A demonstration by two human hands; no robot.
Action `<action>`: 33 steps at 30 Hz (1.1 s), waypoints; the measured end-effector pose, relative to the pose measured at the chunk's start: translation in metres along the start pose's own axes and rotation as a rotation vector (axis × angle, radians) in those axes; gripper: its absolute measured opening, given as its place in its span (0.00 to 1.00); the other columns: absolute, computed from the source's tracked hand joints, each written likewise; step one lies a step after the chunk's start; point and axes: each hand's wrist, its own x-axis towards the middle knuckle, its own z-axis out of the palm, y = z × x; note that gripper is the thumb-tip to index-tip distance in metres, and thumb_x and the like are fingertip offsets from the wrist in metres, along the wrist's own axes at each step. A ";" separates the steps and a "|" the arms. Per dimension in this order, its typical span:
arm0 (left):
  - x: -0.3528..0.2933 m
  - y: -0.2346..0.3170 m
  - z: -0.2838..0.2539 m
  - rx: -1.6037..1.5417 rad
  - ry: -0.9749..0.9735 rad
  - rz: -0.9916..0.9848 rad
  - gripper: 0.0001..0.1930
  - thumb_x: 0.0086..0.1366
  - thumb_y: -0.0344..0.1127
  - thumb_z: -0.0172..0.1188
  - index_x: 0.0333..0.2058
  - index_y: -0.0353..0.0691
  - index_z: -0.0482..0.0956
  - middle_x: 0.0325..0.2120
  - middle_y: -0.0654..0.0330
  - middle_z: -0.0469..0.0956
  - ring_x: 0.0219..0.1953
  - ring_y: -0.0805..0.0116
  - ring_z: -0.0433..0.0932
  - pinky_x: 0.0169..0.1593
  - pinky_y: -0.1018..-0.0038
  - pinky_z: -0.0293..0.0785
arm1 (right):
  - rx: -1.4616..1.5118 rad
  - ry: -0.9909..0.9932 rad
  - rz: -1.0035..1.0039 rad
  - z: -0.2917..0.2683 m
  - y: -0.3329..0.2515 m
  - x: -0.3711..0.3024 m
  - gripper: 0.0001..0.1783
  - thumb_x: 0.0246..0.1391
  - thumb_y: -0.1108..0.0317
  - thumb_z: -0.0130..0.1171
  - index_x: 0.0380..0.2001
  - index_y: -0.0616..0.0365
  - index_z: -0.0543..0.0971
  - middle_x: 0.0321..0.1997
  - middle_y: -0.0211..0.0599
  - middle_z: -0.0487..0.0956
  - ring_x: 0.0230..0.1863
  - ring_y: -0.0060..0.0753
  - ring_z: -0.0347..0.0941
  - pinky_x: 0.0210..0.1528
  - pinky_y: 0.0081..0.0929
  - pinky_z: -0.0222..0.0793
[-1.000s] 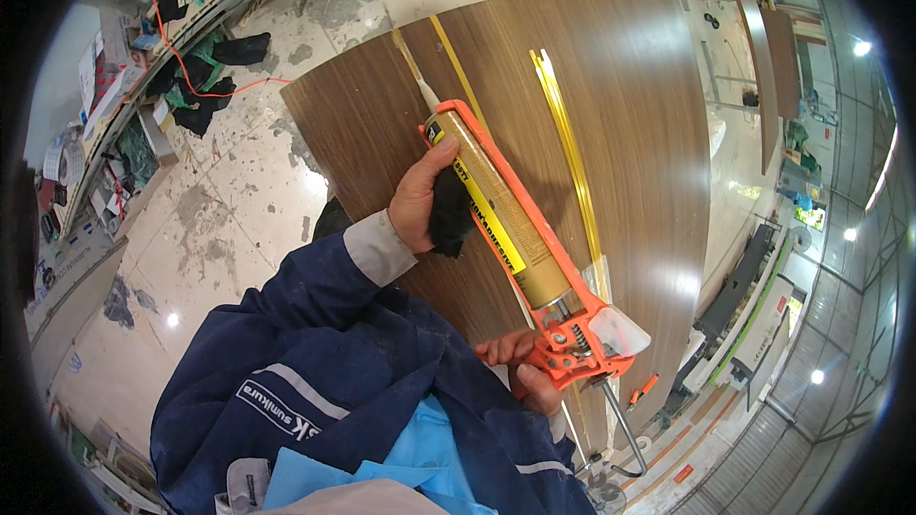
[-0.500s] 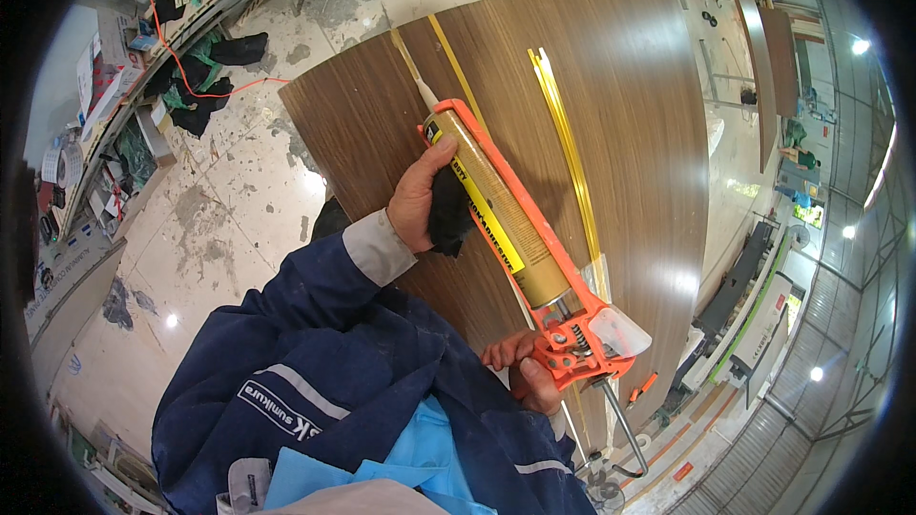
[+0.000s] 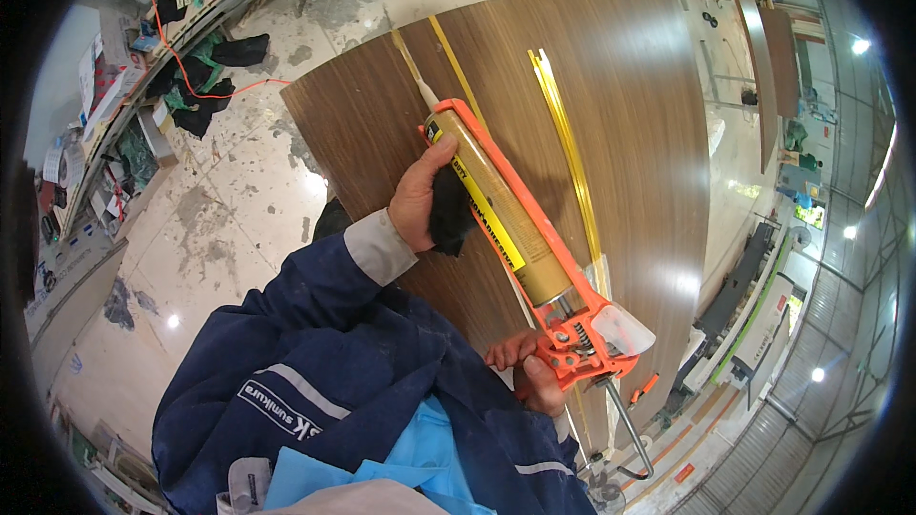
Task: The person prepares a construction adhesive cartridge by cutting the tip and inserting it into a caulking gun. They then apply a continuous bead of adhesive along a long wooden panel on a workbench.
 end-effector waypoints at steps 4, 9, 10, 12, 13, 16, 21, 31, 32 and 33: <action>0.000 0.000 0.001 0.025 -0.013 0.025 0.20 0.73 0.51 0.55 0.53 0.43 0.76 0.44 0.58 0.84 0.43 0.63 0.85 0.48 0.63 0.84 | -0.125 0.063 -0.015 0.002 -0.005 -0.002 0.16 0.56 0.58 0.61 0.34 0.58 0.70 0.27 0.41 0.70 0.29 0.41 0.70 0.38 0.48 0.72; -0.002 0.003 0.003 0.020 -0.035 0.008 0.20 0.73 0.51 0.55 0.53 0.43 0.76 0.44 0.58 0.84 0.43 0.63 0.85 0.48 0.63 0.84 | -0.123 0.084 0.013 0.007 -0.011 -0.002 0.17 0.55 0.58 0.63 0.33 0.58 0.69 0.25 0.40 0.70 0.27 0.40 0.69 0.34 0.47 0.72; -0.002 0.004 0.003 0.027 -0.031 0.008 0.20 0.73 0.52 0.55 0.53 0.43 0.76 0.44 0.58 0.84 0.43 0.63 0.85 0.48 0.63 0.84 | -0.126 0.091 0.013 0.009 -0.013 -0.003 0.16 0.56 0.58 0.63 0.33 0.58 0.70 0.26 0.41 0.70 0.28 0.40 0.69 0.35 0.46 0.72; -0.003 0.004 0.005 0.038 -0.032 0.004 0.21 0.73 0.52 0.54 0.53 0.43 0.76 0.44 0.58 0.84 0.42 0.63 0.85 0.48 0.63 0.84 | -0.094 0.096 0.024 0.013 -0.016 -0.005 0.16 0.57 0.59 0.63 0.33 0.60 0.72 0.26 0.41 0.70 0.29 0.40 0.70 0.38 0.45 0.71; -0.003 0.004 0.006 0.034 -0.021 0.005 0.21 0.73 0.52 0.54 0.53 0.43 0.76 0.44 0.58 0.84 0.42 0.63 0.85 0.48 0.63 0.84 | -0.110 0.118 0.031 0.014 -0.018 -0.006 0.16 0.57 0.59 0.63 0.33 0.60 0.72 0.26 0.41 0.71 0.29 0.40 0.70 0.38 0.45 0.72; -0.004 0.004 0.009 0.020 0.002 0.004 0.21 0.73 0.52 0.54 0.53 0.43 0.76 0.44 0.58 0.84 0.42 0.64 0.85 0.48 0.64 0.84 | -0.119 0.158 0.043 0.017 -0.022 -0.008 0.16 0.57 0.58 0.63 0.31 0.60 0.72 0.25 0.41 0.71 0.27 0.40 0.70 0.36 0.45 0.72; -0.005 0.005 0.011 0.003 -0.004 -0.009 0.22 0.72 0.53 0.55 0.53 0.43 0.77 0.45 0.57 0.83 0.43 0.63 0.85 0.49 0.63 0.83 | -0.183 0.169 0.070 0.017 -0.028 -0.010 0.19 0.54 0.55 0.65 0.30 0.58 0.71 0.24 0.39 0.72 0.26 0.39 0.70 0.33 0.46 0.73; -0.005 0.002 0.009 0.030 -0.020 -0.043 0.24 0.72 0.56 0.54 0.54 0.43 0.76 0.46 0.56 0.83 0.44 0.61 0.85 0.51 0.61 0.82 | -0.219 0.227 0.085 0.019 -0.039 -0.013 0.17 0.57 0.58 0.64 0.30 0.61 0.73 0.23 0.42 0.72 0.22 0.39 0.71 0.30 0.41 0.74; -0.005 0.002 0.008 0.028 -0.023 -0.040 0.24 0.72 0.56 0.54 0.54 0.43 0.76 0.46 0.56 0.83 0.45 0.61 0.84 0.51 0.61 0.82 | -0.230 0.221 0.077 0.018 -0.039 -0.014 0.17 0.57 0.58 0.64 0.30 0.61 0.73 0.23 0.42 0.72 0.22 0.39 0.71 0.30 0.41 0.74; -0.005 0.001 0.008 0.020 -0.035 -0.035 0.24 0.72 0.55 0.54 0.54 0.43 0.76 0.46 0.56 0.83 0.45 0.61 0.84 0.51 0.61 0.82 | -0.240 0.231 0.071 0.017 -0.039 -0.015 0.17 0.58 0.58 0.64 0.31 0.61 0.73 0.23 0.42 0.72 0.22 0.39 0.71 0.29 0.41 0.74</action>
